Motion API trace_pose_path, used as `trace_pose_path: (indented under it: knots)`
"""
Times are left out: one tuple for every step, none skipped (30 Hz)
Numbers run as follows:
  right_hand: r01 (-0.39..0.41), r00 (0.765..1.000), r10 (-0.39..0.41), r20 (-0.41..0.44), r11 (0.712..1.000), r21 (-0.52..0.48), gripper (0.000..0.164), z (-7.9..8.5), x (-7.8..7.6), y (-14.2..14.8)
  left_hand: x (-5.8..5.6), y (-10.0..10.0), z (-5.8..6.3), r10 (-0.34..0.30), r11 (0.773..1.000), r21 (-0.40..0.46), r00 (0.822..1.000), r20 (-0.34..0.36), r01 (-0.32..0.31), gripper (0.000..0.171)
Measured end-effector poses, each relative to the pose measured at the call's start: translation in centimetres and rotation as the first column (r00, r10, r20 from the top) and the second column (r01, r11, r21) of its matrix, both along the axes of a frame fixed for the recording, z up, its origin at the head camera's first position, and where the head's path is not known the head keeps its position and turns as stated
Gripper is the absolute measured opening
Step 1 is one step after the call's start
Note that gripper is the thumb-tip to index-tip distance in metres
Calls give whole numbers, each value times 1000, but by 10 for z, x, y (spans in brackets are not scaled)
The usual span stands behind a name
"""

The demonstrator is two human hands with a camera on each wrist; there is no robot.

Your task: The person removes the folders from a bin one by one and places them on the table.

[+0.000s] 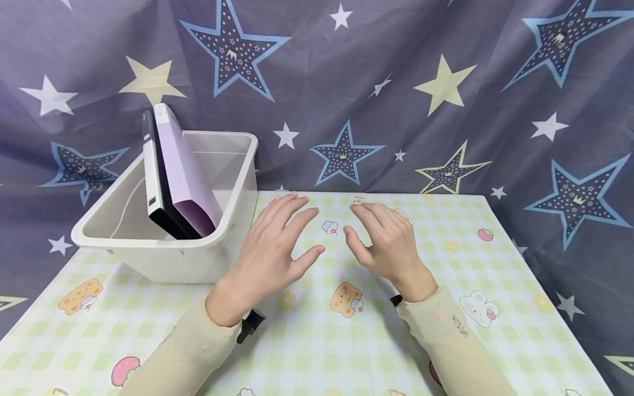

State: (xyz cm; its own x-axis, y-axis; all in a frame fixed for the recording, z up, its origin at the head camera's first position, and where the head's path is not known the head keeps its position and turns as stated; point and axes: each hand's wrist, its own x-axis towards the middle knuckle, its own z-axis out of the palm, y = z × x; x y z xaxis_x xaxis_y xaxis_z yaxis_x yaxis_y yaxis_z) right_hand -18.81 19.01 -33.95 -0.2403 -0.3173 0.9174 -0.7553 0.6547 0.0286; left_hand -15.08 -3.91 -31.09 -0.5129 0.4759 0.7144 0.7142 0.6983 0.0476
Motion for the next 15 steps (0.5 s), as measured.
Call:
trace_pose_path:
  knots:
    - [-2, 1000, 2, 0, 1000, -1, 33, 0, 0, 0, 0, 0, 0, -1, 1000, 3, 1000, -2, 1, 52]
    - [-5, 1000, 5, 0, 1000, -3, 34, 0, 0, 0, 1, 0, 1, -2, 1000, 7, 1000, -3, 2, 52]
    - [-8, 1000, 8, 0, 1000, -4, 34, 0, 1, 0, 1, -1, 1, -3, 1000, 10, 1000, -4, 3, 51]
    - [-10, 1000, 10, 0, 1000, -6, 34, 1, 1, 0, 1, -1, 2, -5, 1000, 12, 1000, -6, 5, 51]
    - [-12, 1000, 12, -1, 1000, -8, 34, 1, 1, -1, 2, -1, 2, -7, 1000, 15, 1000, -8, 7, 51]
    - [-14, 1000, 14, -2, 1000, -9, 34, 1, 1, -1, 2, -1, 3, -7, 1000, 16, 1000, -12, 7, 51]
    - [-16, 1000, 16, -3, 1000, -9, 34, 1, 1, -1, 2, -1, 3, -9, 1000, 19, 1000, -18, 9, 51]
    - [-16, 1000, 16, -4, 1000, -11, 34, 1, 1, -1, 2, -1, 4, -11, 1000, 21, 1000, -23, 11, 51]
    - [-16, 1000, 16, -5, 1000, -12, 34, 1, 1, -1, 2, -1, 4, -11, 1000, 24, 1000, -28, 12, 51]
    - [-17, 1000, 17, -7, 1000, -14, 34, 1, 1, -1, 3, -1, 5, -12, 1000, 27, 999, -32, 13, 51]
    - [-17, 1000, 17, -9, 1000, -14, 34, 1, 1, -1, 3, -1, 5, -13, 999, 30, 999, -36, 14, 50]
    - [-17, 1000, 17, -10, 1000, -13, 34, 2, 1, -1, 3, -1, 6, -13, 999, 32, 999, -39, 15, 50]
    - [-17, 1000, 17, -11, 1000, -13, 34, 2, 1, -1, 3, -2, 6, -14, 999, 35, 999, -41, 16, 50]
    - [-18, 1000, 18, -12, 1000, -14, 34, 3, 1, -1, 4, -2, 7, -14, 999, 35, 999, -41, 15, 50]
    - [-20, 1000, 20, -12, 1000, -14, 34, 3, 1, -2, 4, -3, 7, -13, 999, 36, 999, -40, 14, 50]
